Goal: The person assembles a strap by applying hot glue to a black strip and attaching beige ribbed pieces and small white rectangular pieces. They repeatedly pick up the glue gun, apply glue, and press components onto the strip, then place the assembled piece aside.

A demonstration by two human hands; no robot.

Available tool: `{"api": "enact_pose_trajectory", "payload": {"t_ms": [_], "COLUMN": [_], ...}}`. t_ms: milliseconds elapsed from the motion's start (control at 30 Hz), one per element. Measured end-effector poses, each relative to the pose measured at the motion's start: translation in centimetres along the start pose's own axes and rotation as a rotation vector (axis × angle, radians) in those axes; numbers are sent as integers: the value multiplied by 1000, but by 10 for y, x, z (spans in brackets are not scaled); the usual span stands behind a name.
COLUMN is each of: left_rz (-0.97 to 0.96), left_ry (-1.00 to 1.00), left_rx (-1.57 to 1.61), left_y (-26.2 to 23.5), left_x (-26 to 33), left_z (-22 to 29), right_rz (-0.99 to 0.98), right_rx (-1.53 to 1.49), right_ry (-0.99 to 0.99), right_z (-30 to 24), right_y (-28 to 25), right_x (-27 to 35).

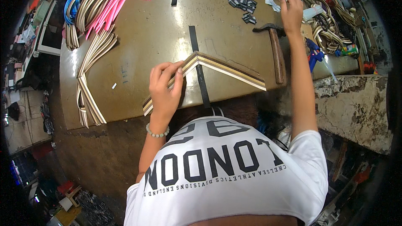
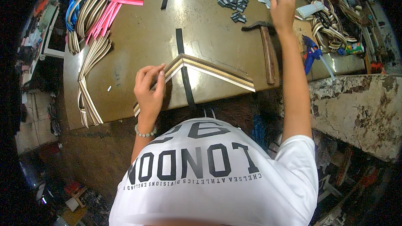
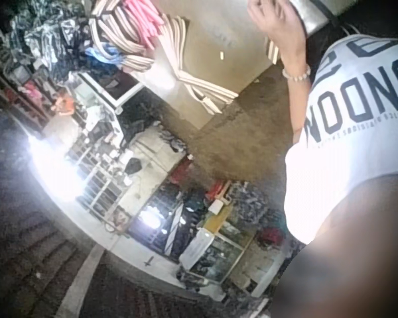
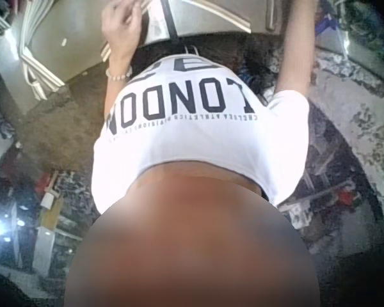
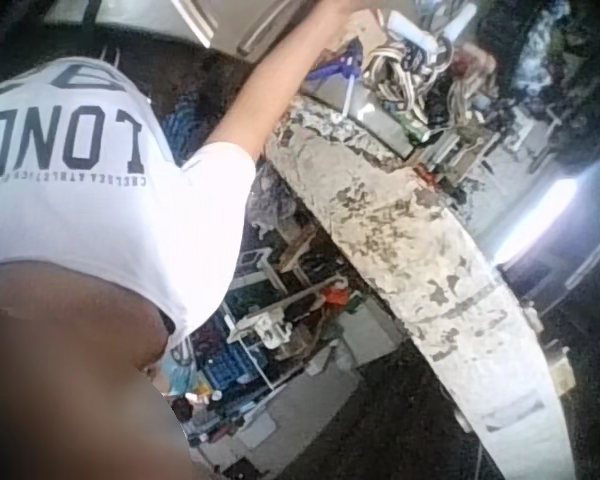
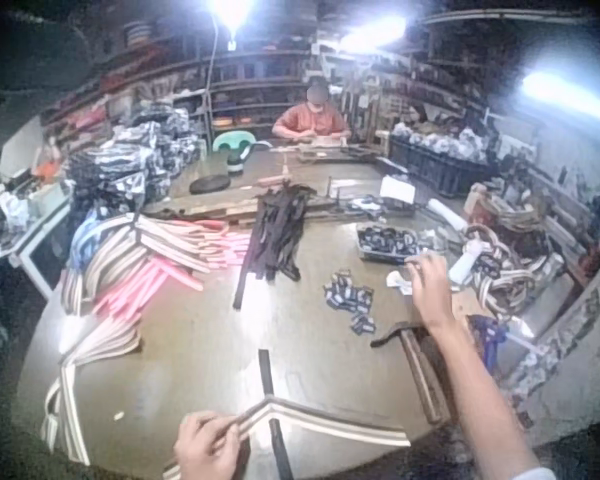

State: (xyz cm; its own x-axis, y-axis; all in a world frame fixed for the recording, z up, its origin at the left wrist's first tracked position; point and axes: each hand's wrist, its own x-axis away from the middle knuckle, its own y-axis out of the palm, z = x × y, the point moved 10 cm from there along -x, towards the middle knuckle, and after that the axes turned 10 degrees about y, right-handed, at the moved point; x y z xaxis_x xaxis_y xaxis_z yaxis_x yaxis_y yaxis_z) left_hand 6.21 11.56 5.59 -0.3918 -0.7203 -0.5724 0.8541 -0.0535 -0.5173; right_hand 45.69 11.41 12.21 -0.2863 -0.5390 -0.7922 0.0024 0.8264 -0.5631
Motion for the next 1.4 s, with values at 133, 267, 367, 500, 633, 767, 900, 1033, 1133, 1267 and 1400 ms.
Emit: {"api": "enact_pose_trajectory", "payload": {"t_ms": [133, 267, 367, 500, 633, 767, 900, 1033, 1133, 1267, 1400], "left_rz": [-18, -218, -230, -208, -148, -168, -182, -105, -61, 9, 56], "left_ry": [-403, -307, -268, -333, -415, -451, -514, -595, -586, -584, -555], "left_rx": [609, 576, 560, 525, 577, 644, 761, 994, 1115, 965, 841], "left_y": [25, 45, 43, 36, 29, 31, 35, 47, 54, 41, 23], "left_x": [10, 11, 14, 21, 27, 31, 33, 31, 22, 17, 16], "left_z": [-7, 23, 29, 16, 3, 1, 3, 6, 10, 4, 5], "right_rz": [-83, -300, -448, -593, -487, -473, -86, -67, -185, -230, -317], "right_rx": [-267, -219, -32, 125, 155, 66, -113, -172, -381, -574, -807], "right_ry": [-126, 244, 401, 304, 273, 412, 605, -93, -420, -259, 6], "right_z": [-89, -3, 92, 134, 131, 137, 98, -93, -200, -226, -226], "right_y": [-37, 19, 74, 116, 113, 110, 41, -40, -67, -63, -58], "right_x": [43, 24, 19, 27, 31, 21, 10, 44, 105, 122, 122]}}
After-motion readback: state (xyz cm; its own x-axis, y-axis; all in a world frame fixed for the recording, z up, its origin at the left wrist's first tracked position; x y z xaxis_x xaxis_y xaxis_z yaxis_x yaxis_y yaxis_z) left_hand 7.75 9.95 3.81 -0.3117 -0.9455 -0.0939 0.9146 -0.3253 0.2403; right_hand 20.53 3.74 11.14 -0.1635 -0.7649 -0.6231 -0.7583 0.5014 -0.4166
